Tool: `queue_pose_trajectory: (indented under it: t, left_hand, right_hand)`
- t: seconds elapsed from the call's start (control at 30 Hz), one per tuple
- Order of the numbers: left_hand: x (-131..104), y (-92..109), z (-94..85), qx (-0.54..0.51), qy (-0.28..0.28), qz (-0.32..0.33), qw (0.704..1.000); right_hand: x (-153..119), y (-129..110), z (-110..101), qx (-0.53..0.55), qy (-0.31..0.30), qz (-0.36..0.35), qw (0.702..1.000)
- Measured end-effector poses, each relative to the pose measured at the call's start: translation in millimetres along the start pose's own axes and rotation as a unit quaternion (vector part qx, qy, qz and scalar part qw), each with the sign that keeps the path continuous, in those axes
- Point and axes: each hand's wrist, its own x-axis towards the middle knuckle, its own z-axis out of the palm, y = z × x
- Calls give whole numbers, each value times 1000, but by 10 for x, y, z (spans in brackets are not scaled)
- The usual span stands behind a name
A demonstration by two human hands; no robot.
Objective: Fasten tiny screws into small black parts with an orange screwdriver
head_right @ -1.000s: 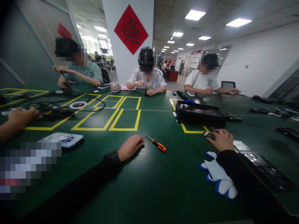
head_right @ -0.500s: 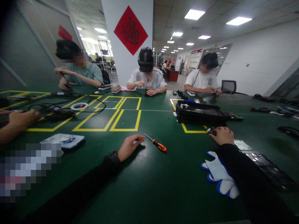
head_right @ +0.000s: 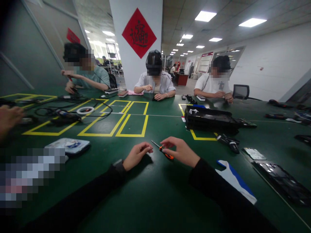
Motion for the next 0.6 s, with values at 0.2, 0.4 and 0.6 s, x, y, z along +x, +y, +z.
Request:
queue_pose_trajectory:
  t: [0.2,0.4,0.6]
  left_hand:
    - [-68,25,-16,-59,46,-1,997]
    - [-130,28,-1,-30,60,5,998]
    - [-110,148,-148,218,62,72,971]
  right_hand:
    - [360,-95,627,28,117,-70,990]
    - [307,-124,712,6,140,-93,986]
    - [133,-68,365,7,78,-3,997]
